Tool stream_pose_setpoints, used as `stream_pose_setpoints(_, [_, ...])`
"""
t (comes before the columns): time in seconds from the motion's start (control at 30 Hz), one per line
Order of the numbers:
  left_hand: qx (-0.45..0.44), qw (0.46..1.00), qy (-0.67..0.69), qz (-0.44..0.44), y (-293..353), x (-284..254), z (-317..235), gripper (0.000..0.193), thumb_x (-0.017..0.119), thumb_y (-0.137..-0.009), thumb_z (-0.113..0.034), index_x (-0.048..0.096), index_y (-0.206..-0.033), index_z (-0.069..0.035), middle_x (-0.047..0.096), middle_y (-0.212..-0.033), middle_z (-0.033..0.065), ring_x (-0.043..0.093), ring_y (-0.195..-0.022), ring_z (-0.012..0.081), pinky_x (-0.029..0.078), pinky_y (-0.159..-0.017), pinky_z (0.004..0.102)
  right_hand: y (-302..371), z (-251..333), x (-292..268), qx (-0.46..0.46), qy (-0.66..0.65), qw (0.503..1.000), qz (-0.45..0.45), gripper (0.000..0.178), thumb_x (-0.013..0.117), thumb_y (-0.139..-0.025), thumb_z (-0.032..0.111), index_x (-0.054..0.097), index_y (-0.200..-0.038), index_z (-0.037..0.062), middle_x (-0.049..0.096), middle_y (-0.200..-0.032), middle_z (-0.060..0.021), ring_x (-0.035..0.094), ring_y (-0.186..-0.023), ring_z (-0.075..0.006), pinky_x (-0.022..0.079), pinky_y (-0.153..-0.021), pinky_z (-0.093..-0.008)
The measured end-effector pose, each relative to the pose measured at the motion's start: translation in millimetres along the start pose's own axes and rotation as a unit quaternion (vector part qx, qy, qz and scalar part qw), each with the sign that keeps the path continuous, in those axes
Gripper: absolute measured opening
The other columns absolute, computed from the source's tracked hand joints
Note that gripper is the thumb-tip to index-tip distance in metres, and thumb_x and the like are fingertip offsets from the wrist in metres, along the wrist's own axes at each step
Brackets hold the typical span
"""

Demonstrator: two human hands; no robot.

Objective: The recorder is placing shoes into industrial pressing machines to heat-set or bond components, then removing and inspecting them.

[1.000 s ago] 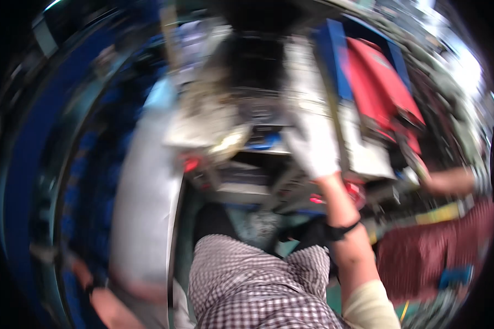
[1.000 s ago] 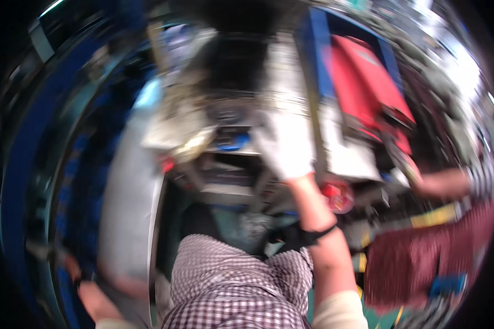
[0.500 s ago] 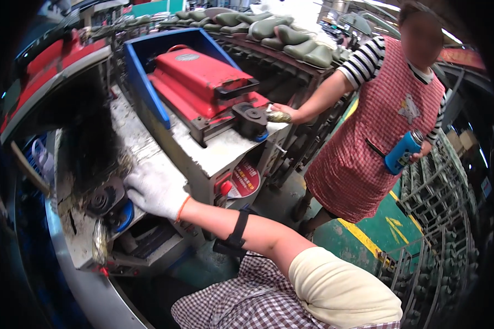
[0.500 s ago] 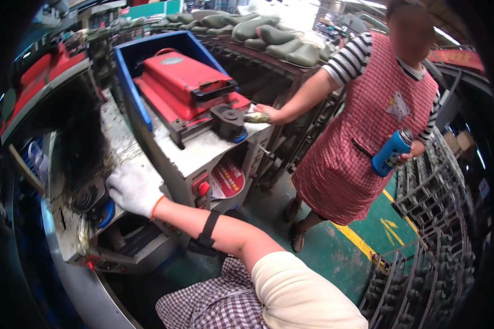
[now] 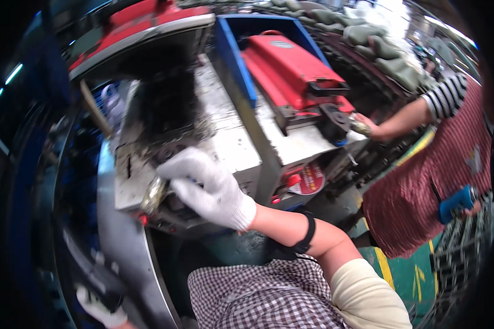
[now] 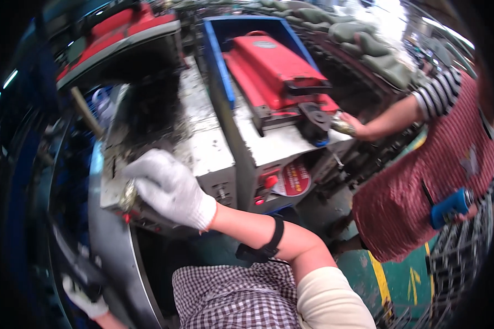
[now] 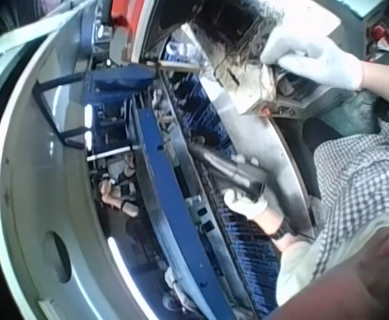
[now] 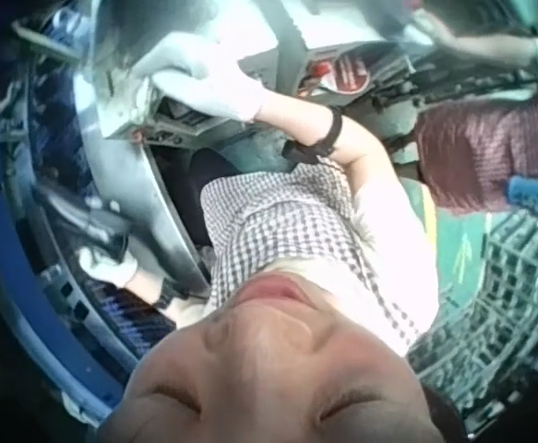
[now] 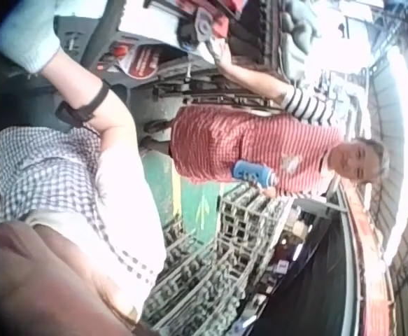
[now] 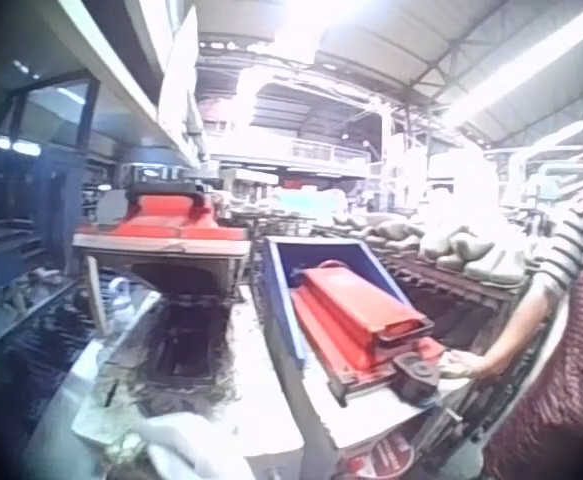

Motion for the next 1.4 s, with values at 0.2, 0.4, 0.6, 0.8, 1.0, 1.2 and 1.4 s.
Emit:
stream_pose_setpoints(0.2, [0.073,0.993,0.034,-0.087,-81,83,23,0.064,0.062,-0.096,-0.033,0.055,-0.149,0.004,0.063,-0.146,0.0235,0.065,-0.13,0.0338,0.049,-0.117,0.0492,-21,51,79,0.129,-0.181,0.916,0.335,0.09,0.064,-0.105,0.037,0.018,-0.167,-0.0092,0.027,-0.17,-0.036,0.031,-0.16,-0.0449,0.027,-0.131,-0.0434])
stream_pose_setpoints(0.4, [-0.042,0.999,0.007,-0.03,-154,130,43,0.051,0.062,-0.102,-0.034,0.062,-0.14,0.0,0.071,-0.134,0.0152,0.071,-0.115,0.0275,0.055,-0.108,0.0422,-54,49,35,0.301,-0.251,0.897,0.203,0.083,0.062,-0.104,0.028,0.02,-0.17,-0.0023,0.052,-0.158,-0.0241,0.054,-0.145,-0.0271,0.044,-0.119,-0.0346])
stream_pose_setpoints(0.6, [0.237,0.906,-0.338,-0.098,-220,169,10,0.082,0.07,-0.101,-0.032,0.033,-0.165,0.005,0.053,-0.155,0.0193,0.061,-0.124,0.02,0.046,-0.113,0.0375,-103,-86,-17,0.493,-0.285,0.82,0.068,0.054,0.059,-0.103,0.045,0.06,-0.145,0.0124,0.076,-0.117,-0.0104,0.078,-0.092,-0.0177,0.061,-0.055,-0.0355])
stream_pose_setpoints(0.8, [0.48,0.626,-0.612,0.051,-296,271,-48,0.054,0.069,-0.1,-0.038,0.066,-0.142,-0.005,0.068,-0.137,0.0204,0.064,-0.127,0.033,0.048,-0.113,0.042,-156,-222,-32,0.313,0.074,0.947,0.025,0.076,0.065,-0.095,0.048,0.055,-0.156,0.0028,0.069,-0.141,-0.0226,0.071,-0.125,-0.0325,0.055,-0.109,-0.0405])
stream_pose_setpoints(1.0, [0.553,0.352,-0.748,0.1,-415,286,-51,0.049,0.064,-0.098,-0.038,0.067,-0.136,-0.007,0.07,-0.127,0.0237,0.066,-0.12,0.0418,0.052,-0.104,0.0485,-186,-225,48,0.269,0.394,0.851,0.219,0.077,0.059,-0.094,0.063,0.068,-0.141,0.0039,0.072,-0.137,-0.0222,0.068,-0.128,-0.0399,0.052,-0.111,-0.0474])
stream_pose_setpoints(1.2, [0.387,0.461,-0.784,0.153,-435,300,-52,0.035,0.057,-0.104,-0.039,0.074,-0.113,-0.01,0.075,-0.113,0.018,0.071,-0.109,0.0402,0.054,-0.097,0.0468,-196,-228,71,0.298,0.43,0.78,0.344,0.084,0.054,-0.096,0.074,0.068,-0.139,0.0031,0.073,-0.131,-0.0256,0.069,-0.124,-0.0428,0.054,-0.107,-0.0487])
stream_pose_setpoints(1.4, [0.246,0.422,-0.835,0.252,-445,304,-33,0.041,0.056,-0.102,-0.04,0.075,-0.123,-0.01,0.073,-0.121,0.0176,0.068,-0.114,0.0374,0.052,-0.1,0.0474,-181,-221,48,0.283,0.426,0.815,0.272,0.089,0.051,-0.098,0.075,0.058,-0.149,0.0021,0.069,-0.137,-0.0283,0.07,-0.125,-0.0378,0.056,-0.105,-0.0491])
Point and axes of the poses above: each hand's wrist, its own y-axis away from the middle knuckle, its own x-axis out of the palm, z = x × y, the point moved 5 cm from there along -y, towards the middle knuckle
